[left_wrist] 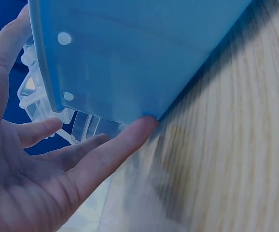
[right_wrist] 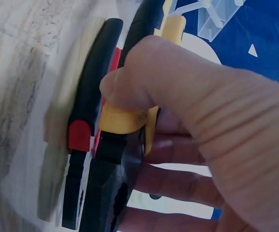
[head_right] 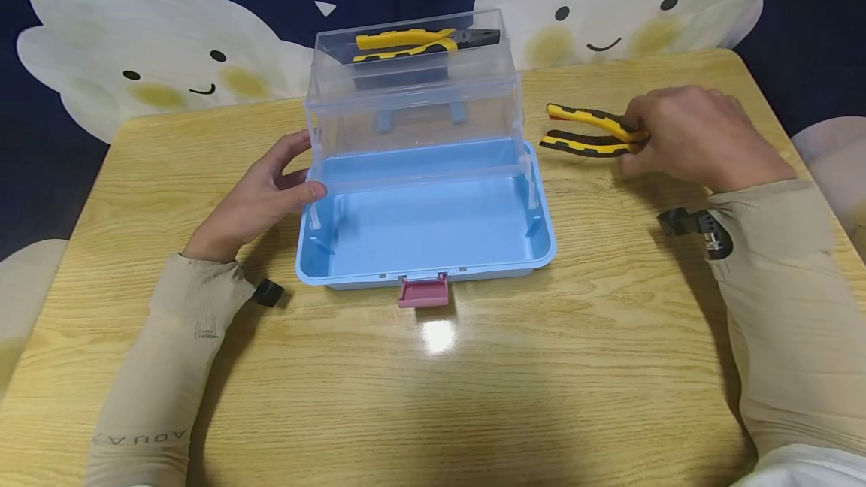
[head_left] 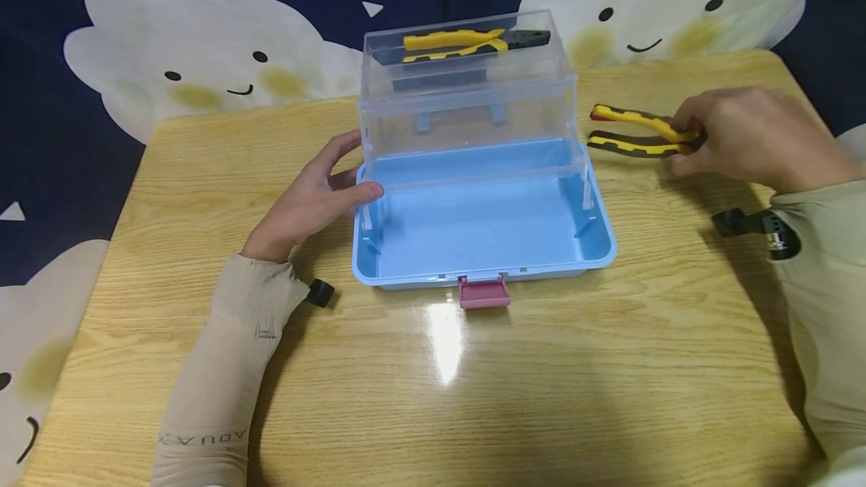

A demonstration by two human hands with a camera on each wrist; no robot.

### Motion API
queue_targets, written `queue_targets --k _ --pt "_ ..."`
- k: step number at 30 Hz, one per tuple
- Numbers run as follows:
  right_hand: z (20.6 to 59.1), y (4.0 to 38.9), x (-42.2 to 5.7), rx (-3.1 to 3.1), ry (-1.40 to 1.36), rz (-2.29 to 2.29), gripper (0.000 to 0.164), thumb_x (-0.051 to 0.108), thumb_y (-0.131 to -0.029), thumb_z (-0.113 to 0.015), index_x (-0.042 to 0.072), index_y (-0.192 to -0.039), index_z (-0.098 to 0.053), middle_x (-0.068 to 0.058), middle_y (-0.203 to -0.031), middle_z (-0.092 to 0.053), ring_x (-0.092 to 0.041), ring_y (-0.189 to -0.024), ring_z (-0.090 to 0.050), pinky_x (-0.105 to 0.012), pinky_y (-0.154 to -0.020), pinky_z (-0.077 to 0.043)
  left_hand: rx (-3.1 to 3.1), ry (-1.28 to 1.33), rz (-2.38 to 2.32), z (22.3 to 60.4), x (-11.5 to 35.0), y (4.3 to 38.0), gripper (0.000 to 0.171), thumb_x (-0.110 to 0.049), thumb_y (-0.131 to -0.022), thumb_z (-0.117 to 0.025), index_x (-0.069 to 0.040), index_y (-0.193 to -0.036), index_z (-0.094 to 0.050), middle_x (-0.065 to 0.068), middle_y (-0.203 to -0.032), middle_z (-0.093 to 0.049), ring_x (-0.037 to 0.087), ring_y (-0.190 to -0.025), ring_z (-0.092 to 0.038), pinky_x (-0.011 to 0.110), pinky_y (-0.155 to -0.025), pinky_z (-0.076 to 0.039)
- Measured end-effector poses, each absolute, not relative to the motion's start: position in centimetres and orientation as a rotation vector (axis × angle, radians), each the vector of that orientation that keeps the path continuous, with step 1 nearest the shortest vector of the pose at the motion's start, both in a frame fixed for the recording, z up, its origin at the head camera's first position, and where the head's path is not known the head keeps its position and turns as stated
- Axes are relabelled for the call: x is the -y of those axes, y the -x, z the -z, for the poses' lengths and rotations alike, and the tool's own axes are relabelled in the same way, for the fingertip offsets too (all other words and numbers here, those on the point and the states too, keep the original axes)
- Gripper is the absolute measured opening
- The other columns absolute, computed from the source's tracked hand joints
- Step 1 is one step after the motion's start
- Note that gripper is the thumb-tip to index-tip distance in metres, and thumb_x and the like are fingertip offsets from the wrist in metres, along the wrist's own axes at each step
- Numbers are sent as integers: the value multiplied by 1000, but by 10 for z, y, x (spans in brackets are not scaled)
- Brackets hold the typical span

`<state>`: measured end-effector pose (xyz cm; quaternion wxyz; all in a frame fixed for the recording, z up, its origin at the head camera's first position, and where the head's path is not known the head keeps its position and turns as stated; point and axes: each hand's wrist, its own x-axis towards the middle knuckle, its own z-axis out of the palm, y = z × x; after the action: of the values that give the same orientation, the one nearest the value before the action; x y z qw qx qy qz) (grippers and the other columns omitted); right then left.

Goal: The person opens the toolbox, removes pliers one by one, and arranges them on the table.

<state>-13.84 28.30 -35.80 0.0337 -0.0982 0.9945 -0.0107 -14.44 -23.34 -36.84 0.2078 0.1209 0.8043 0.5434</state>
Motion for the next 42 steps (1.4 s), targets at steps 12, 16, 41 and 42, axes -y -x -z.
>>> queue_targets --k 12,16,41,42 --pt "367 144 -284 -2943 292 13 46 24 -79 -90 0 -112 -70 -23 -102 -72 -32 -81 -62 -53 -68 -47 -2232 -334 -1517 368 232 145 83 -31 -95 -76 -35 -161 -27 -12 -172 -18 25 -155 -39 56 -109 -54" --pt "367 145 -284 -2916 279 11 46 24 -79 -89 0 -114 -70 -23 -103 -72 -32 -81 -63 -54 -70 -47 -2230 -335 -1520 368 233 145 83 -32 -94 -77 -36 -161 -28 -12 -172 -19 25 -155 -40 55 -109 -54" --pt "372 147 -283 -2837 254 -22 49 26 -79 -89 0 -117 -70 -22 -103 -73 -33 -85 -65 -57 -73 -48 -2257 -333 -1503 368 232 144 82 -33 -94 -77 -34 -160 -30 -10 -173 -19 29 -154 -41 57 -113 -50" --pt "372 148 -283 -2835 255 -23 49 26 -79 -89 0 -117 -70 -22 -103 -73 -33 -84 -65 -57 -73 -48 -2255 -333 -1504 368 232 145 82 -32 -94 -77 -34 -160 -30 -10 -173 -19 29 -154 -41 57 -113 -50"
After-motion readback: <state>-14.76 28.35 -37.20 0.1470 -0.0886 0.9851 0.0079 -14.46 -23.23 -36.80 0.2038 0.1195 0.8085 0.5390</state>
